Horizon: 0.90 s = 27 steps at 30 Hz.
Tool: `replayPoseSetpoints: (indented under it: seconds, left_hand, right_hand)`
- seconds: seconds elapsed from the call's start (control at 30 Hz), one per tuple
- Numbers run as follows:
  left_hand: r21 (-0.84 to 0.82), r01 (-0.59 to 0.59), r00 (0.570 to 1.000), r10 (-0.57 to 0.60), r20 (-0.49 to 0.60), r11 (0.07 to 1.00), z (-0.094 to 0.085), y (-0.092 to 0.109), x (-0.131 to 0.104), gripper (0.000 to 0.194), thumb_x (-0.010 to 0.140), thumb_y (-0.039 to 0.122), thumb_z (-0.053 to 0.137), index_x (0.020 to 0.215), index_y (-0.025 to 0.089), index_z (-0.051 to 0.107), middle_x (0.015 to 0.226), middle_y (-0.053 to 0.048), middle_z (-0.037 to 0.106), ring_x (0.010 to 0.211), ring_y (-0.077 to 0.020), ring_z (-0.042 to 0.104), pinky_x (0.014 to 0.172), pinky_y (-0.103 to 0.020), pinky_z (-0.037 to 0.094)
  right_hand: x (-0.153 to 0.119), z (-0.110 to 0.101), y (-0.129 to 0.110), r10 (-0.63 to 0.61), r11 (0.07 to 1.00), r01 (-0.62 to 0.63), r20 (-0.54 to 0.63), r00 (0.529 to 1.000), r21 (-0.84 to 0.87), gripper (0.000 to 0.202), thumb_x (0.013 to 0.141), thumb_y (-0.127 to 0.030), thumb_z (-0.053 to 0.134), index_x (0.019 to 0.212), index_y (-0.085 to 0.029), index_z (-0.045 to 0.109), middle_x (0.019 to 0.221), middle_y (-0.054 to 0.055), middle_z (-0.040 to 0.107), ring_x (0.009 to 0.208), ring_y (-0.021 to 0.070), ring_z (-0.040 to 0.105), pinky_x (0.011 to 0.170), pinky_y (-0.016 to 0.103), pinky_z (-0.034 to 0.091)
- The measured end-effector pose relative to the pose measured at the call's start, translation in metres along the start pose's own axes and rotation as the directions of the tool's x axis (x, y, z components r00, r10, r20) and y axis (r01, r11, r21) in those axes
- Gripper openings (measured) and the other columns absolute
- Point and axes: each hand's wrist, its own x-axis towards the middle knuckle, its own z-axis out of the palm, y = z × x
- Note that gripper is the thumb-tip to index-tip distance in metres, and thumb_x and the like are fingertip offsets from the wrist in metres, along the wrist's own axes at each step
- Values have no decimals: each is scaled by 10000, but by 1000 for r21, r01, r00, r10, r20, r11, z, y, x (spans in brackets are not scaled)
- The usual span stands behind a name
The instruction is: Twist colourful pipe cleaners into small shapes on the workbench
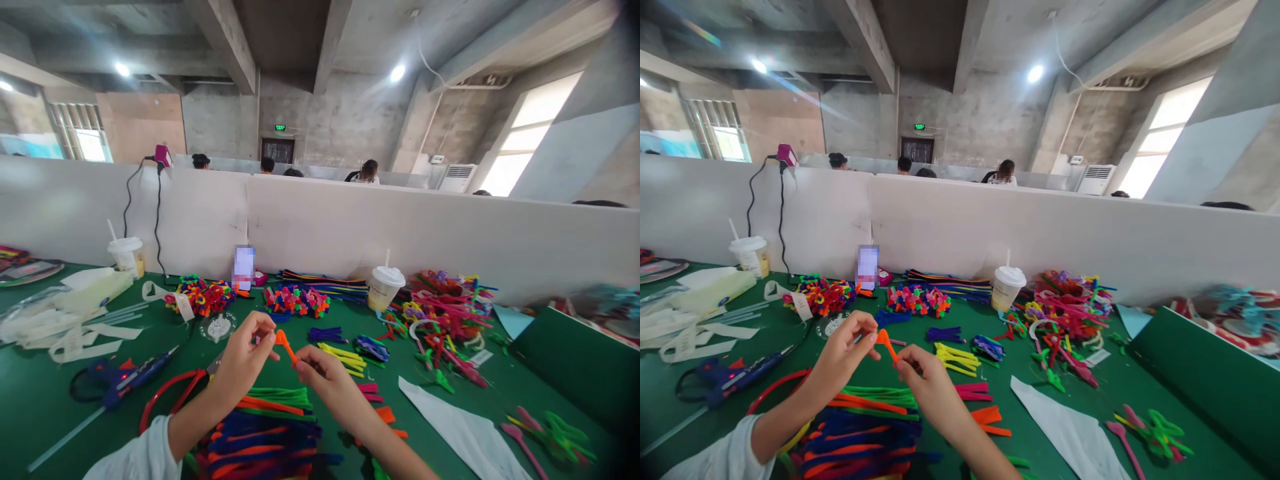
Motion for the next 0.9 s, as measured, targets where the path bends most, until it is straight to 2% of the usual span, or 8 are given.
replayPoseSetpoints:
  seconds: [0.13,0.23,0.33,0.47,0.57,0.7,0.9]
  left_hand:
    - [-12,28,1000,-28,-12,1000,5,-3,1,122,748,282,488,808,176,481,754,12,455,666,-111,502,526,-245,530]
    - [53,11,1000,-11,0,999,2,-7,0,116,758,284,467,790,176,491,753,1,479,700,-125,517,569,-247,520]
    - [220,-24,999,16,40,975,-10,-13,-6,94,759,239,440,773,178,510,771,-11,515,719,-132,527,619,-246,496]
    - [449,-99,992,52,118,888,-31,-25,-16,102,754,197,409,764,187,510,790,-18,555,732,-140,533,659,-256,465]
    - [554,-176,983,112,147,814,-44,-37,-22,106,735,183,410,748,187,515,788,-26,557,733,-149,530,667,-265,452]
    - [595,-190,980,117,159,781,-48,-49,-26,117,728,161,397,742,189,509,777,-27,551,735,-150,528,661,-262,449]
    - [592,-245,966,138,221,768,-46,-52,-31,116,728,151,401,753,189,508,808,-31,561,768,-151,530,676,-258,450]
  right_hand:
    - [-3,-4,8,-45,989,43,-11,999,-142,218,798,-333,425,689,-165,511,617,-11,483,594,113,429,549,218,327]
    - [-4,-16,14,-123,954,88,-108,987,-287,229,809,-336,411,694,-172,524,664,8,520,627,129,464,573,229,356]
    - [-7,-43,24,-239,894,142,-183,954,-426,235,815,-333,391,721,-178,541,741,46,559,686,158,505,624,260,391]
    - [-21,-88,51,-282,774,171,-90,955,-610,245,818,-289,371,686,-195,554,727,62,585,712,180,523,666,300,408]
    - [-41,-108,75,-289,688,151,-78,954,-710,254,818,-246,355,683,-188,562,756,77,585,743,189,520,698,324,408]
    - [-63,-112,93,-238,605,99,-61,969,-790,270,825,-211,337,724,-178,585,797,87,571,747,182,512,679,312,411]
    - [-65,-99,100,-136,458,39,-27,990,-888,289,820,-155,331,775,-186,615,824,80,553,752,174,502,669,294,386]
